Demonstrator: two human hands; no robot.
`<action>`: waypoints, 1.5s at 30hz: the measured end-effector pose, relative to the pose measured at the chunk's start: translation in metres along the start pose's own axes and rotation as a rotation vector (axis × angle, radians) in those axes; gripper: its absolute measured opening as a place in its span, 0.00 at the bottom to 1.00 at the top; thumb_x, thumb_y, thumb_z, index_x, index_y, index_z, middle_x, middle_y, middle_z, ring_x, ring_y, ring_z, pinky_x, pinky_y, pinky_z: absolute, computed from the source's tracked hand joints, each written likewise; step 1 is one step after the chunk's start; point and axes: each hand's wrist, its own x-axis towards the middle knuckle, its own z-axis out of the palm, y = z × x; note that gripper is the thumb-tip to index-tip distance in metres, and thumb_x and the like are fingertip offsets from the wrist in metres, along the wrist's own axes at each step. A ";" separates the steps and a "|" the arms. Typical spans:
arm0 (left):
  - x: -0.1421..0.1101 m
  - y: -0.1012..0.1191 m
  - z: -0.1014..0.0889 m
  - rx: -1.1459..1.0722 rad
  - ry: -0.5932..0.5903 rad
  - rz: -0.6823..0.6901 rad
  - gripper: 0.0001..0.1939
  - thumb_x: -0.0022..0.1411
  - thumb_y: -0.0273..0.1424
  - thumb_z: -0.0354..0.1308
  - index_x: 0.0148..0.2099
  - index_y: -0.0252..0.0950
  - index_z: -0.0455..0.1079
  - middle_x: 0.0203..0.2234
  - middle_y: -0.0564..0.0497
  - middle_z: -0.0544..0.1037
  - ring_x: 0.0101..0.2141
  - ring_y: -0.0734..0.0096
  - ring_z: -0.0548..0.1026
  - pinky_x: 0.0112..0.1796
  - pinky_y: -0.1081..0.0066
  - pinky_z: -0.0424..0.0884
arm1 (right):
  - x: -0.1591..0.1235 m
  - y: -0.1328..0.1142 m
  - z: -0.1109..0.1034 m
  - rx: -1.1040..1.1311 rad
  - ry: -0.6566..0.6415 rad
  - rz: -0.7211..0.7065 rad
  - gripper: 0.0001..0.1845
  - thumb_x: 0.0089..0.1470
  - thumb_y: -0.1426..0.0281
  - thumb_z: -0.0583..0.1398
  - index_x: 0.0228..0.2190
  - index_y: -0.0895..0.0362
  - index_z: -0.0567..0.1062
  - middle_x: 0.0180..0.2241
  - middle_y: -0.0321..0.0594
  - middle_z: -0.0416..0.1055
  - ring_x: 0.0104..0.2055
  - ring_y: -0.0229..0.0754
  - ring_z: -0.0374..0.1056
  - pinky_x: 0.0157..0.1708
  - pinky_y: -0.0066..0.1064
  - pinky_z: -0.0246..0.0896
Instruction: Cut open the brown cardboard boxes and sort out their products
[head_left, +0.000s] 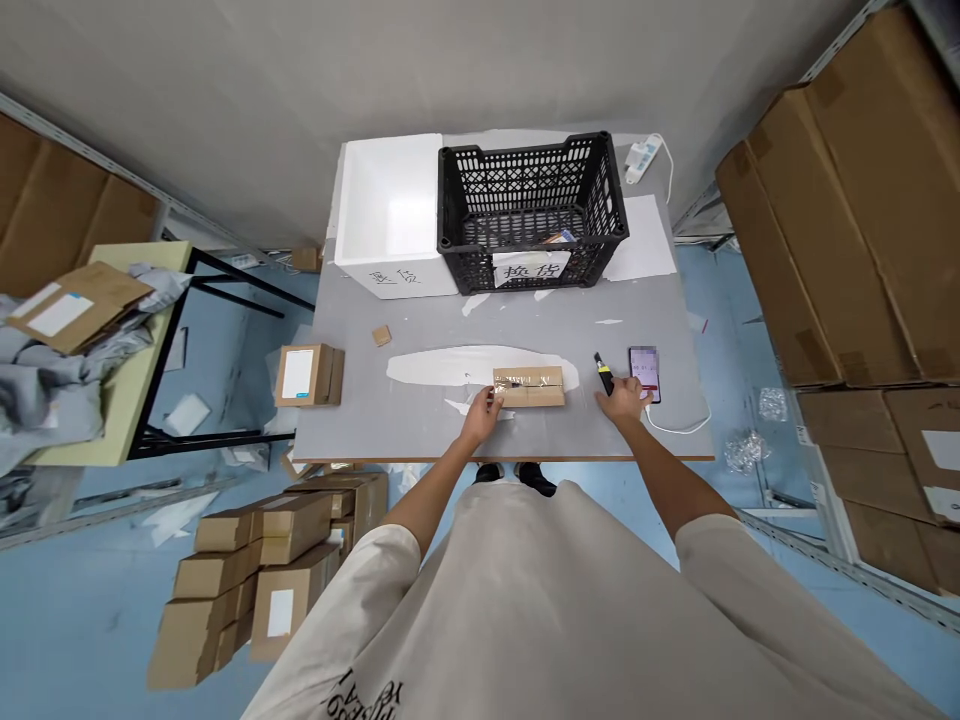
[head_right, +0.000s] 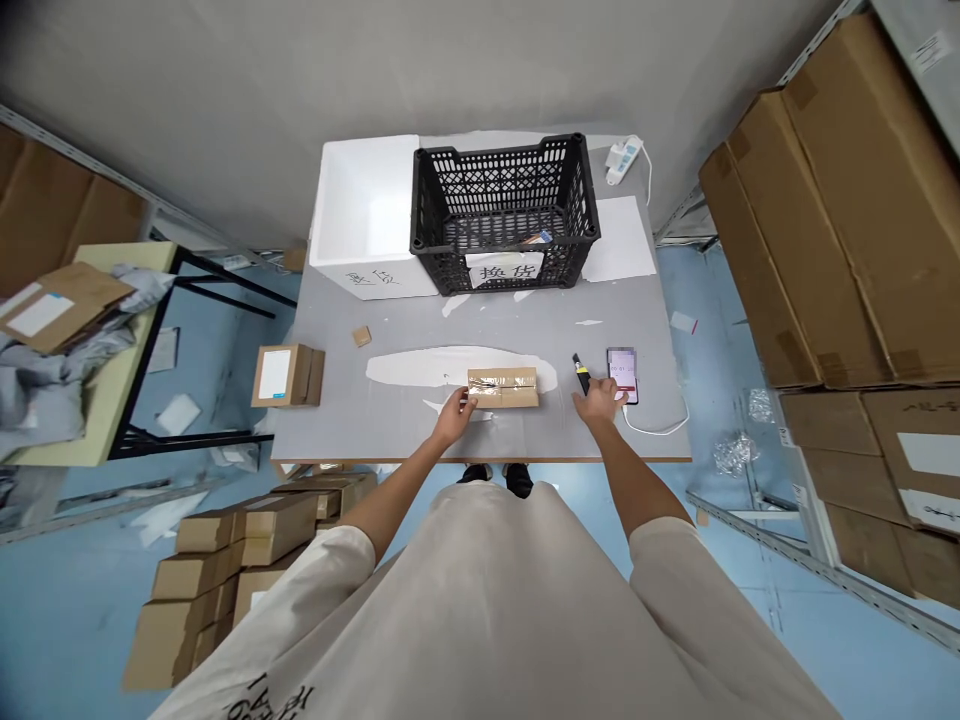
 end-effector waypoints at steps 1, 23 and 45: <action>0.000 0.000 0.000 0.001 0.001 -0.006 0.28 0.71 0.46 0.51 0.64 0.35 0.61 0.53 0.37 0.74 0.48 0.56 0.77 0.49 0.57 0.73 | 0.004 0.001 0.002 -0.003 -0.004 0.000 0.27 0.57 0.55 0.56 0.54 0.55 0.69 0.59 0.54 0.60 0.66 0.60 0.45 0.61 0.64 0.35; 0.004 0.005 -0.007 0.057 -0.037 -0.039 0.28 0.70 0.49 0.52 0.63 0.36 0.63 0.53 0.38 0.75 0.47 0.56 0.77 0.47 0.58 0.73 | 0.008 -0.013 -0.018 0.097 0.075 0.061 0.22 0.54 0.59 0.57 0.46 0.59 0.76 0.50 0.54 0.68 0.54 0.60 0.58 0.54 0.52 0.50; -0.040 0.013 -0.018 0.510 -0.067 0.540 0.31 0.62 0.20 0.50 0.66 0.38 0.62 0.66 0.42 0.64 0.66 0.53 0.59 0.63 0.51 0.56 | -0.074 -0.161 -0.132 -0.056 -0.353 -0.794 0.23 0.68 0.56 0.50 0.57 0.47 0.74 0.55 0.38 0.75 0.55 0.50 0.71 0.52 0.36 0.64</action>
